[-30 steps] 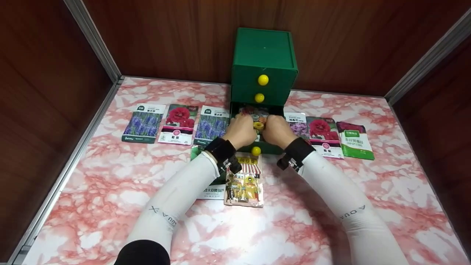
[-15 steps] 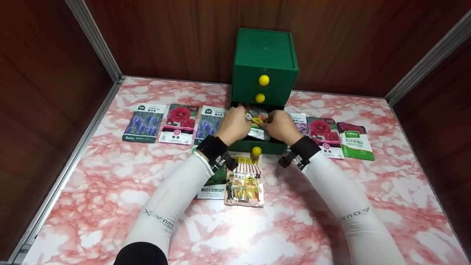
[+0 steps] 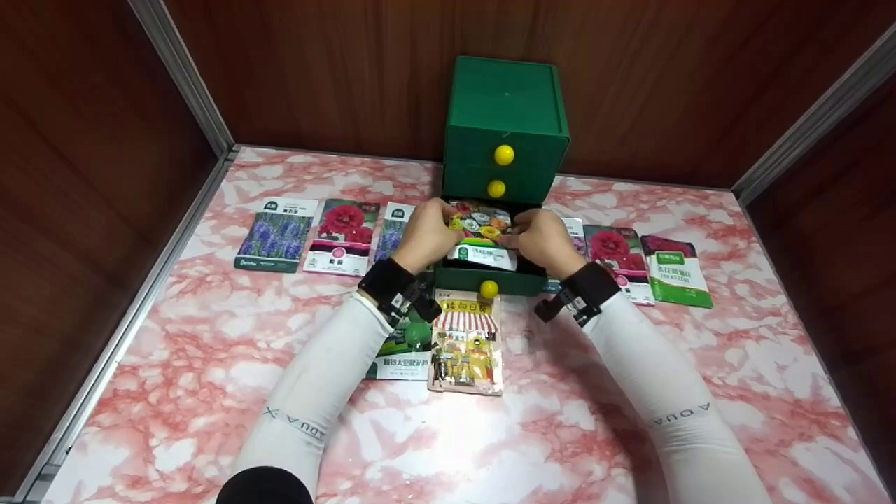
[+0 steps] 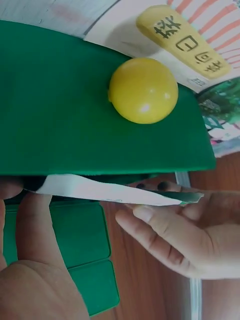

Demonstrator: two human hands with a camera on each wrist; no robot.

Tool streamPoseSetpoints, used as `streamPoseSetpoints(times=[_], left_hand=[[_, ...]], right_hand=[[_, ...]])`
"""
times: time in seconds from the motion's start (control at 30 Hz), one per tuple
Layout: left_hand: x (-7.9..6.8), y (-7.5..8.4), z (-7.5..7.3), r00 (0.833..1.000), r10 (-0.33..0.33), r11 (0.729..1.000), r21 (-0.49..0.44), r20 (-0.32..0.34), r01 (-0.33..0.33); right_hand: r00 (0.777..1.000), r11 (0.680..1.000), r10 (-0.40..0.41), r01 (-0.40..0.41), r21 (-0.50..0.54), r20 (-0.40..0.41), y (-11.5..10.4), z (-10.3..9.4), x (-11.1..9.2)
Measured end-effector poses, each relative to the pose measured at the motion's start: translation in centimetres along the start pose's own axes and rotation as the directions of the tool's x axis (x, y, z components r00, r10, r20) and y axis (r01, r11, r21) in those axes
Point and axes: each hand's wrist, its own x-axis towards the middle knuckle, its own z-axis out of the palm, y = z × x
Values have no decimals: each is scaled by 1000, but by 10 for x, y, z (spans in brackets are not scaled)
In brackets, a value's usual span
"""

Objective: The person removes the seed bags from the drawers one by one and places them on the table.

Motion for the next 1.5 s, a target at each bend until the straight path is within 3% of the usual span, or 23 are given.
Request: streamPoseSetpoints(times=[0.1, 0.2, 0.37, 0.67, 0.97, 1.33, 1.5], left_hand=[[-4, -1, -5, 999, -45, 996, -76, 16, 46], [-8, -2, -11, 995, -83, 975, -202, 59, 93], [-15, -6, -13, 992, -67, 934, -343, 104, 99], [-23, -12, -6, 995, -35, 924, -377, 93, 68], [-29, -10, -1, 996, -9, 939, -342, 84, 37], [-47, -12, 3, 993, 43, 921, -390, 111, 3], [-57, -11, 7, 992, 58, 901, -434, 110, -5]], right_hand=[[1000, 999, 6, -6, 37, 6, -1, -2, -3], [1000, 996, 4, -6, 86, 19, 1, -3, -6], [999, 989, 17, -22, 145, 36, 3, -6, -12], [999, 984, 41, -45, 173, 22, 5, -5, -27], [1000, 985, 5, -3, 171, -9, 10, -9, -39], [999, 961, -35, 45, 272, -40, 19, -7, -58], [997, 962, -57, 70, 265, -56, 26, -7, -70]])
